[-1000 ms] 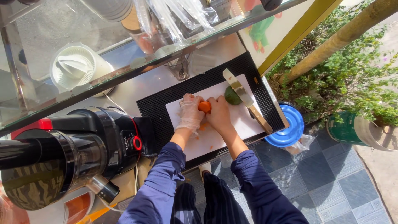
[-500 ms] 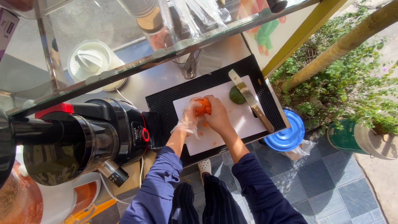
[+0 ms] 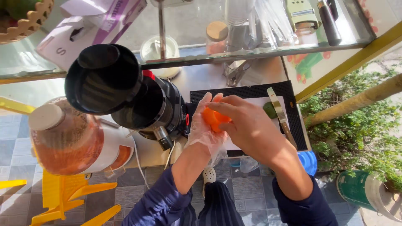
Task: Using a juicing machine to process cut carrots into juice.
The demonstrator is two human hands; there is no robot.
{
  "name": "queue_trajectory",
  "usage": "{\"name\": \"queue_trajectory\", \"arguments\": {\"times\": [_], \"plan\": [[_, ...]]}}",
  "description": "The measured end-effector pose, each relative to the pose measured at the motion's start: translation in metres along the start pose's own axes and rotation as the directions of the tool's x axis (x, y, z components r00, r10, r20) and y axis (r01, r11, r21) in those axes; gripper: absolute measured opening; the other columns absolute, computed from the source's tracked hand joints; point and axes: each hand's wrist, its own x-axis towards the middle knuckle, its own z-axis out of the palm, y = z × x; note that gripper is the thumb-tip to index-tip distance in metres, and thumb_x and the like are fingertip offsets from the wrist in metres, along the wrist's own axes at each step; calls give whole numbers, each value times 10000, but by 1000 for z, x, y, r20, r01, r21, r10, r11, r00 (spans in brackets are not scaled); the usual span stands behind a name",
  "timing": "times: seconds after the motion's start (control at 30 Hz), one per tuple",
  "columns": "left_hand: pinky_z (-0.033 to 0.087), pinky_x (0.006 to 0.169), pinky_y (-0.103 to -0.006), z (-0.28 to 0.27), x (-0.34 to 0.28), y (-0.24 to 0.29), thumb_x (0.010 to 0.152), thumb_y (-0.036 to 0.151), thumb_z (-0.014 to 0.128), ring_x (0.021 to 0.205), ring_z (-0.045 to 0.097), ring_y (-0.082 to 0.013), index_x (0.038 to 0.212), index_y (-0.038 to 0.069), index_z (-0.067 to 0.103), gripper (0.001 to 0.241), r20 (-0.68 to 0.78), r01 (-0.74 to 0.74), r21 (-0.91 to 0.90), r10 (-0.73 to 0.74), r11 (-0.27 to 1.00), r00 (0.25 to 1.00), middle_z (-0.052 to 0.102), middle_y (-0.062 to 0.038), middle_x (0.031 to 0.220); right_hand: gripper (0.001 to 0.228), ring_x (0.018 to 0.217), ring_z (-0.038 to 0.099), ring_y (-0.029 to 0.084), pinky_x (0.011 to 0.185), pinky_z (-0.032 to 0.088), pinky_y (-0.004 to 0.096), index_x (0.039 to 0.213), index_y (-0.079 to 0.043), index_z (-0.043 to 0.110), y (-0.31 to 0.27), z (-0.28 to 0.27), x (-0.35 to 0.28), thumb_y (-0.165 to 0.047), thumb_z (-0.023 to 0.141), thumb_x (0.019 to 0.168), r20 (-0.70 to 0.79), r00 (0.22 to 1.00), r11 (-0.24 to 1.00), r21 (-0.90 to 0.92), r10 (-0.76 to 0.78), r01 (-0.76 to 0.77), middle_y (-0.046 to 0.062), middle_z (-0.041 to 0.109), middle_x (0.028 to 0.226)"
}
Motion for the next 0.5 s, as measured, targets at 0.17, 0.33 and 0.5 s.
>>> {"name": "queue_trajectory", "arguments": {"times": [0.17,0.33,0.5], "plan": [[607,739,-454,61,-134,55,937,328,684,913,695,-327,1030,103,705,244,153,-58,-57,66,997,986,714,-105,1002,351,818,745,278,648,591,367,1133,-76,730,-107,-16,34,-20,713,788,91,994,998,14,64,-65,107,712,994],[602,763,-420,49,-209,132,933,216,693,965,669,-261,1072,90,691,188,65,-368,-71,372,927,926,701,-88,1045,227,869,711,317,732,568,389,992,-16,758,-181,29,76,-4,727,767,105,879,884,98,-465,457,124,743,1017],[584,665,-347,-17,-252,233,864,187,756,936,652,-226,1028,110,677,198,-6,-545,-150,550,825,835,687,-48,1018,189,894,698,298,786,555,402,989,-48,782,-228,127,145,-69,765,802,143,764,773,212,-629,597,114,753,931]]}}
